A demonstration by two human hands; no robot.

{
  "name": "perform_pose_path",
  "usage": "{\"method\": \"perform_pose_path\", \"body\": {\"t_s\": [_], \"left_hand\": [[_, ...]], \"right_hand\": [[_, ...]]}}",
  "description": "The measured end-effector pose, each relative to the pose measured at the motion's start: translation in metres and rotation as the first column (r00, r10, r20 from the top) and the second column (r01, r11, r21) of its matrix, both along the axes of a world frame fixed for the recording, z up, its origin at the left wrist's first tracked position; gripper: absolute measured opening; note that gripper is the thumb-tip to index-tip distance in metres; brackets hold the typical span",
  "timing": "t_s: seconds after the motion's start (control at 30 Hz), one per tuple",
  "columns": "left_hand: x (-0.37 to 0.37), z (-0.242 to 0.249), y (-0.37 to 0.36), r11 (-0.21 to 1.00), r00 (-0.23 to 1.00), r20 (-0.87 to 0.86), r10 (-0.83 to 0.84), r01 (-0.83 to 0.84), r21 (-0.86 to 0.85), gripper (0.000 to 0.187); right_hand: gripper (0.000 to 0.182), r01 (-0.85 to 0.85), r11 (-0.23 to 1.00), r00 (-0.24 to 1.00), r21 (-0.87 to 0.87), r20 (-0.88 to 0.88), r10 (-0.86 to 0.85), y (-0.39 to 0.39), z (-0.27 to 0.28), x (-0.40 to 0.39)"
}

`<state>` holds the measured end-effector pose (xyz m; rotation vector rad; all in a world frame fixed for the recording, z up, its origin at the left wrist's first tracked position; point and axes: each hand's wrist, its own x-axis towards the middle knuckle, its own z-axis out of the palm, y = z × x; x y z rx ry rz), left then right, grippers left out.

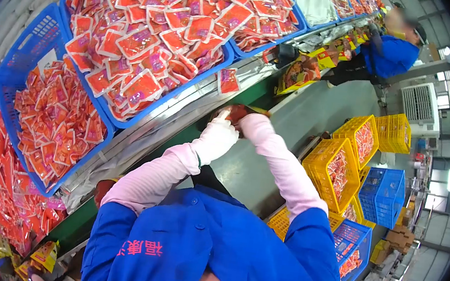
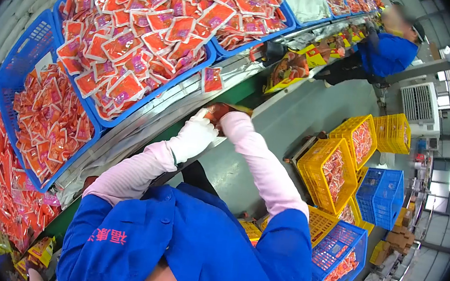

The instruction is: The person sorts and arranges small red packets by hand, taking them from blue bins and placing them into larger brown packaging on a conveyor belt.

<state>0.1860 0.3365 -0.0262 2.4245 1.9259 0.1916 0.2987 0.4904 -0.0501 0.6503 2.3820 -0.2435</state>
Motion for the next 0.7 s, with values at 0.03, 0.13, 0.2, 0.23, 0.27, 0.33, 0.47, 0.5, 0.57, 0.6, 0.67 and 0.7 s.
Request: {"method": "perform_pose_path", "body": {"t_s": [0.03, 0.13, 0.2, 0.23, 0.27, 0.33, 0.47, 0.5, 0.57, 0.6, 0.67, 0.7], "left_hand": [[-0.003, -0.002, -0.003, 0.993, 0.997, 0.063, -0.035, 0.028, 0.114, 0.015], [-0.009, 0.004, -0.034, 0.983, 0.996, 0.083, -0.038, 0.022, 0.183, 0.014], [-0.015, 0.011, -0.060, 0.994, 0.997, 0.076, 0.016, -0.023, 0.105, 0.015], [-0.015, 0.008, -0.073, 0.995, 0.990, 0.128, 0.055, -0.065, 0.074, 0.015], [-0.015, 0.013, -0.088, 0.992, 0.986, 0.134, 0.098, -0.107, 0.062, 0.015], [-0.019, 0.025, -0.120, 0.977, 0.977, 0.130, 0.170, -0.185, 0.110, 0.015], [-0.031, 0.046, -0.178, 0.963, 0.933, 0.240, 0.268, -0.269, -0.030, 0.012], [-0.035, 0.060, -0.182, 0.966, 0.884, 0.406, 0.230, -0.258, 0.012, 0.015], [-0.067, 0.080, -0.193, 0.875, 0.774, 0.505, 0.381, -0.479, 0.074, 0.019], [-0.090, 0.082, -0.204, 0.770, 0.711, 0.515, 0.478, -0.622, 0.144, 0.020], [-0.157, 0.068, -0.219, 0.436, 0.460, 0.518, 0.721, -0.883, 0.177, 0.028], [-0.181, 0.058, -0.226, 0.332, 0.340, 0.385, 0.858, -0.939, 0.090, 0.031]], "right_hand": [[0.023, -0.153, 0.986, 0.962, 0.069, 0.237, 0.133, -0.013, 0.012, -0.027], [0.027, -0.034, 0.999, 0.801, -0.022, 0.597, 0.041, -0.005, -0.093, -0.064], [0.024, -0.255, 0.950, 0.967, 0.182, 0.063, 0.248, -0.018, -0.144, -0.030], [0.024, -0.241, 0.970, 0.965, 0.041, 0.120, 0.234, -0.029, -0.101, -0.043], [0.024, -0.226, 0.969, 0.952, -0.102, 0.187, 0.242, -0.052, -0.023, -0.061], [0.023, -0.270, 0.918, 0.942, -0.291, -0.277, 0.190, -0.054, 0.076, -0.064], [0.043, 0.168, 0.982, 0.871, 0.083, -0.479, -0.108, 0.028, 0.049, -0.095], [0.052, 0.190, 0.969, 0.895, 0.156, -0.434, -0.106, 0.050, 0.021, -0.099], [0.057, 0.266, 0.907, 0.865, 0.326, -0.495, -0.076, 0.057, -0.040, -0.109], [0.057, 0.305, 0.845, 0.844, 0.439, -0.535, -0.027, 0.056, -0.057, -0.118], [0.057, 0.325, 0.902, 0.855, 0.285, -0.497, -0.151, 0.056, -0.061, -0.131], [0.057, 0.361, 0.923, 0.861, 0.136, -0.429, -0.274, 0.058, -0.059, -0.128]]}}
